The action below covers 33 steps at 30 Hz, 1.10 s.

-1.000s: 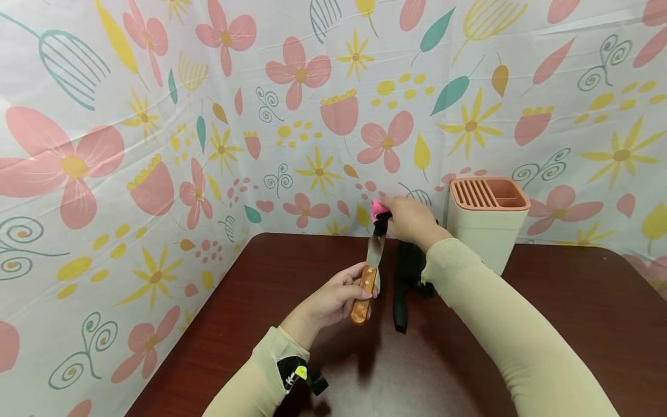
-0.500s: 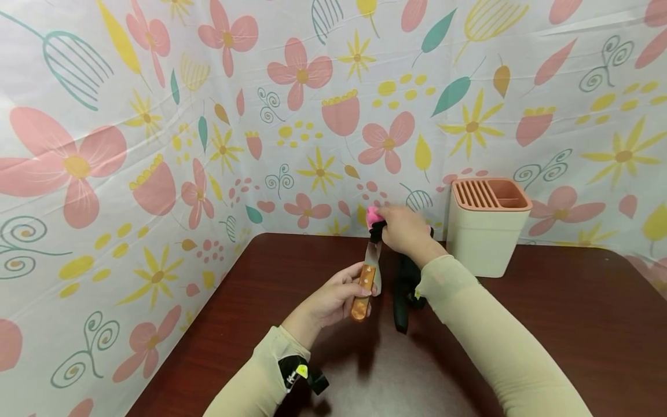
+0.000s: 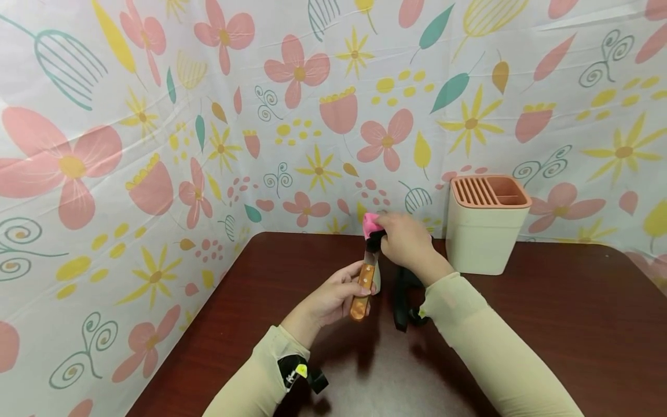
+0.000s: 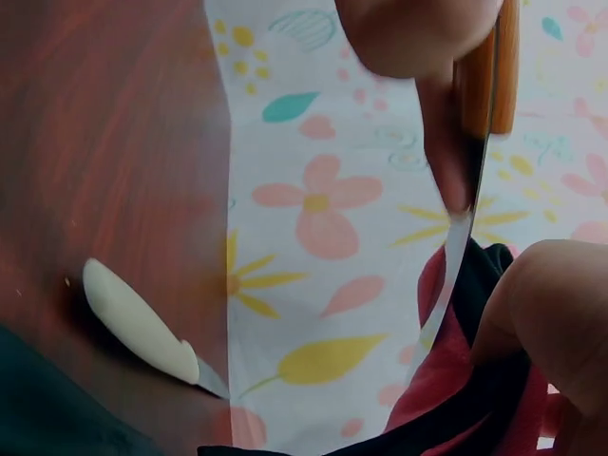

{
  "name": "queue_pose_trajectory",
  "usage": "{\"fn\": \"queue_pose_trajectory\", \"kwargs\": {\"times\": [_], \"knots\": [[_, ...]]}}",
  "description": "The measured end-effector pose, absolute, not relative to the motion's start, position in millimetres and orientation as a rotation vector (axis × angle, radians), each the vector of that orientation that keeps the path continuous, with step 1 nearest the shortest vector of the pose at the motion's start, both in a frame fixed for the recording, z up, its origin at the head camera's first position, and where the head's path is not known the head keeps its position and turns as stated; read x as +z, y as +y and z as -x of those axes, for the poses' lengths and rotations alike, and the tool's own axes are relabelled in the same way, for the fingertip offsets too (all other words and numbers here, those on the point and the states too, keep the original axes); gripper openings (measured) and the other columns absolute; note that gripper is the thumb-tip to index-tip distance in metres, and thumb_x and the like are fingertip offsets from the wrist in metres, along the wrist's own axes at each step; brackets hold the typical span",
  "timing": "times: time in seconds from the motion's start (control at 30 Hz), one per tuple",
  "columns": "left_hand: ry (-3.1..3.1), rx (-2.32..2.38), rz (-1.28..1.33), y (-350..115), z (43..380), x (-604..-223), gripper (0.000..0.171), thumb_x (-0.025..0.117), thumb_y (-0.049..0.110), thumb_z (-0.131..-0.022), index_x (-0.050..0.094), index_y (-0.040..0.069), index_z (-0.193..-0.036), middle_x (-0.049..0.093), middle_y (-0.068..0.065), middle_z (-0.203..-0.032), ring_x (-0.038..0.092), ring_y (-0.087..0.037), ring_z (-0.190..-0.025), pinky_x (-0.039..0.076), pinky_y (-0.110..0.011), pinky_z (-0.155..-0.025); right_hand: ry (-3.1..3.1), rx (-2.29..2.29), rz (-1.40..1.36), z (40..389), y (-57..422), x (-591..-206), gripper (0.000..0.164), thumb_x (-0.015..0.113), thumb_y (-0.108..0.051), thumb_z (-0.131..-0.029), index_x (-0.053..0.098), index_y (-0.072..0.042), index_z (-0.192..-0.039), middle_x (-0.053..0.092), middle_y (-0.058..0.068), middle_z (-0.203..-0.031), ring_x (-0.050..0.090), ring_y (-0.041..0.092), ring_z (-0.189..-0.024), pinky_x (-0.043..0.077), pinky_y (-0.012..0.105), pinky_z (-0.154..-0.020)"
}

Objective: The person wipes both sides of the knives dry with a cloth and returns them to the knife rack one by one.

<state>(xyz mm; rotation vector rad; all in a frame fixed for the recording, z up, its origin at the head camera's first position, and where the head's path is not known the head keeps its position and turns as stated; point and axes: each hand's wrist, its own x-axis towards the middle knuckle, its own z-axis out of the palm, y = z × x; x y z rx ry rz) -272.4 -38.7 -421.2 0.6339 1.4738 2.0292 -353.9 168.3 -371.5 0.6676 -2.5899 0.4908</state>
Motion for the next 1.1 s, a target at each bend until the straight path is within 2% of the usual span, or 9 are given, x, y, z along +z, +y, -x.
{"fn": "queue_pose_trajectory", "kwargs": {"times": [0.1, 0.3, 0.5, 0.7, 0.9, 1.1], "knots": [[1.485, 2.019, -0.646, -39.1, 272.7, -421.7, 0.057, 0.05, 0.001, -0.097, 0.035, 0.011, -0.151, 0.062, 0.004, -0.098, 0.062, -0.007, -0.08, 0.059, -0.024, -0.068, -2.553, 0.485, -0.702, 344.9, 166.3, -373.8, 0.043, 0.059, -0.003, -0.083, 0.073, -0.007, -0.123, 0.074, 0.015, -0.112, 0.066, 0.03, -0.09, 0.055, 0.051, -0.075], [1.505, 2.009, -0.64, -38.6, 273.8, -423.9, 0.048, 0.051, 0.004, -0.097, 0.042, 0.013, -0.143, 0.062, 0.004, -0.097, 0.063, -0.007, -0.075, 0.058, -0.022, -0.065, -2.464, 0.388, -0.776, 327.0, 163.0, -380.2, 0.04, 0.061, -0.001, -0.08, 0.073, -0.007, -0.117, 0.075, 0.012, -0.104, 0.069, 0.035, -0.091, 0.056, 0.051, -0.072], [1.512, 2.014, -0.639, -39.2, 273.1, -423.3, 0.055, 0.05, 0.003, -0.096, 0.038, 0.01, -0.149, 0.062, 0.005, -0.096, 0.063, -0.004, -0.074, 0.057, -0.022, -0.063, -2.441, 0.344, -0.844, 309.5, 161.8, -375.7, 0.039, 0.063, 0.0, -0.079, 0.073, -0.007, -0.116, 0.074, 0.01, -0.103, 0.068, 0.035, -0.091, 0.056, 0.05, -0.072], [1.511, 2.036, -0.637, -39.2, 273.7, -423.6, 0.057, 0.049, 0.002, -0.098, 0.039, 0.013, -0.153, 0.064, 0.006, -0.094, 0.064, -0.002, -0.072, 0.056, -0.019, -0.061, -2.438, 0.298, -0.88, 295.4, 159.2, -366.6, 0.033, 0.064, -0.001, -0.078, 0.072, -0.01, -0.108, 0.073, 0.008, -0.1, 0.069, 0.035, -0.094, 0.056, 0.05, -0.073], [1.505, 2.043, -0.658, -40.2, 272.1, -421.9, 0.06, 0.051, 0.004, -0.098, 0.036, 0.011, -0.155, 0.064, 0.007, -0.095, 0.064, -0.002, -0.075, 0.056, -0.019, -0.064, -2.468, 0.29, -0.875, 286.7, 157.7, -356.9, 0.036, 0.064, -0.001, -0.079, 0.073, -0.009, -0.113, 0.074, 0.008, -0.101, 0.069, 0.033, -0.092, 0.057, 0.048, -0.072], [1.513, 2.063, -0.633, -40.0, 272.4, -421.3, 0.058, 0.053, 0.005, -0.098, 0.039, 0.015, -0.153, 0.064, 0.006, -0.098, 0.064, -0.004, -0.076, 0.058, -0.021, -0.063, -2.487, 0.265, -0.936, 283.0, 159.0, -345.4, 0.047, 0.063, -0.002, -0.078, 0.073, -0.01, -0.124, 0.074, 0.005, -0.099, 0.066, 0.025, -0.08, 0.052, 0.04, -0.062]]}}
